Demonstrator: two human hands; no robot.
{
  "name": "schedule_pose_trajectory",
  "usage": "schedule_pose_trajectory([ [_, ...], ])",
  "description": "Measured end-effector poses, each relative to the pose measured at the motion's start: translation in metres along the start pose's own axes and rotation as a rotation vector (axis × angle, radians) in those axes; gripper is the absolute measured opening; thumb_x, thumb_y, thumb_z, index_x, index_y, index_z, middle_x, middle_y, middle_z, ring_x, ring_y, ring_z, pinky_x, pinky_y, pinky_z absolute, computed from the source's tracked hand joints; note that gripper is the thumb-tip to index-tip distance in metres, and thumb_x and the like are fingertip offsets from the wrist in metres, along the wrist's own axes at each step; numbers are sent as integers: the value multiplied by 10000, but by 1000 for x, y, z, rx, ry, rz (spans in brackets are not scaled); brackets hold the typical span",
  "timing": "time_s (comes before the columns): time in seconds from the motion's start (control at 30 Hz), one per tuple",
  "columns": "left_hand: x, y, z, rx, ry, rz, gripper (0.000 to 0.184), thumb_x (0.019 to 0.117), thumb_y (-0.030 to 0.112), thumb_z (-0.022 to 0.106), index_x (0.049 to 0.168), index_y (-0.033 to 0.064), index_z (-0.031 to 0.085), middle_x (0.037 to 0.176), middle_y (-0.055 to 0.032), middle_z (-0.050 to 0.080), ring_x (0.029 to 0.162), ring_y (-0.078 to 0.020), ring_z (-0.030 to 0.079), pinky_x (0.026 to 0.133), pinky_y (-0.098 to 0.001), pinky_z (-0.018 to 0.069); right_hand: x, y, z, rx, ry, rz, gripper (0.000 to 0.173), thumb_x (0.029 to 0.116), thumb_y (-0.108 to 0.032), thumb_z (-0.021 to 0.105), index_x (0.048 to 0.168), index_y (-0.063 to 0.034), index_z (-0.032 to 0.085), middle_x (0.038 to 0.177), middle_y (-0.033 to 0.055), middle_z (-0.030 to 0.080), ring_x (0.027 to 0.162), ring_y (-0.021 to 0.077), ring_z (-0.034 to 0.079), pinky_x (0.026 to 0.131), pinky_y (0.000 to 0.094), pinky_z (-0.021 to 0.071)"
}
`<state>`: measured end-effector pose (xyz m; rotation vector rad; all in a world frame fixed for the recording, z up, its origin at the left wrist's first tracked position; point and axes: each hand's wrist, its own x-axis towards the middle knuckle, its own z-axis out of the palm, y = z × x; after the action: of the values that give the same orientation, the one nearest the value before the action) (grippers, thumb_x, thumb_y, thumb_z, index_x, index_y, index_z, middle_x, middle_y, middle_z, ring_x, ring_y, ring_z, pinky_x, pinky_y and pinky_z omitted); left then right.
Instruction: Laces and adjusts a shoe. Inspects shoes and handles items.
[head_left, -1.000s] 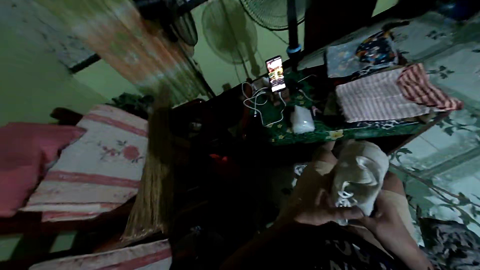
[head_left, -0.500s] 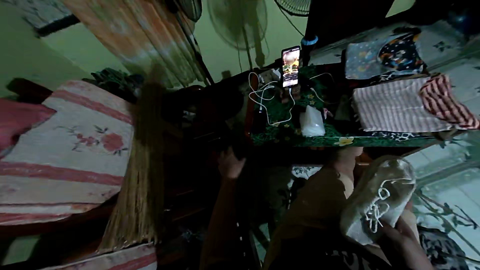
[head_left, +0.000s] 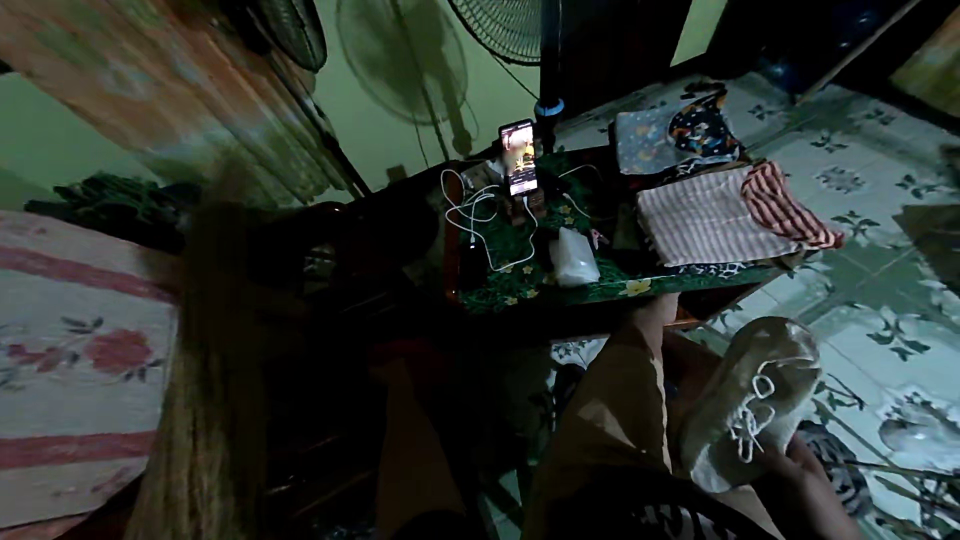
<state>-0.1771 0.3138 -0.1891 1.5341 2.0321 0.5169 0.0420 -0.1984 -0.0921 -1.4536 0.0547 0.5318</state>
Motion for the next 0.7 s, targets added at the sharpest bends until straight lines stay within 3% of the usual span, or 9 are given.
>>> schedule_pose_trajectory([
  [0.07,-1,2,-6,-57,11,-86,513,1074,247,504,1415,-134,469,1466,-319,485,1387,-397,476,1150,-485,383,1,1,-3,12,11,-3,541,851,-2,510,1381,-65,425,1085,-15,690,908,69,711,773,288,628],
  [0.13,-6,10,-17,-167,80,-17,492,1099,274,440,1384,-120,516,1415,-312,538,1337,-388,527,1131,-495,406,3,2,-6,18,22,-8,542,864,-8,506,1396,-69,422,1101,-5,688,913,72,710,771,291,628],
  [0.2,-4,23,-24,-398,201,91,432,1081,271,501,1305,-85,596,1240,-251,656,1125,-305,654,1017,-437,506,5,0,-7,16,36,-16,540,863,-21,507,1394,-75,422,1100,-12,681,912,61,704,767,275,623],
  [0.27,-12,49,-49,-545,156,216,359,1082,235,491,1248,-64,601,1034,-171,666,873,-206,640,841,-390,541,8,-4,-9,23,46,-27,527,863,-22,507,1382,-74,432,1091,-11,678,909,64,703,767,274,624],
  [0.3,-19,63,-66,-526,106,267,350,1086,222,469,1251,-62,591,1005,-170,664,835,-214,630,802,-412,535,10,-5,-10,28,52,-36,531,859,-22,509,1383,-71,438,1090,-10,679,908,64,703,767,275,624],
  [0.43,-43,102,-124,-390,87,445,447,1105,301,424,1296,-75,571,1126,-245,660,977,-301,662,913,-494,531,14,-11,-15,42,67,-73,511,870,-20,497,1375,-88,444,1084,-34,680,909,45,699,768,262,621],
  [0.5,-65,120,-151,-387,53,499,493,1096,394,434,1310,-30,569,1092,-209,661,915,-265,662,858,-484,548,15,-12,-19,68,64,-95,488,882,-13,495,1361,-90,447,1081,-33,680,908,51,699,775,267,622],
  [0.6,-110,148,-187,-341,-40,687,467,1072,456,479,1190,31,633,921,-78,666,691,-120,593,658,-357,537,17,-18,-25,84,77,-121,464,881,-22,502,1338,-96,460,1061,-43,683,900,42,698,779,262,622],
  [0.7,-154,175,-209,-354,-206,1055,286,997,191,585,1176,-26,635,961,-17,687,724,23,576,681,-204,517,18,-28,-30,128,98,-156,432,885,-21,486,1309,-95,464,1042,-49,682,900,39,696,790,264,619],
])
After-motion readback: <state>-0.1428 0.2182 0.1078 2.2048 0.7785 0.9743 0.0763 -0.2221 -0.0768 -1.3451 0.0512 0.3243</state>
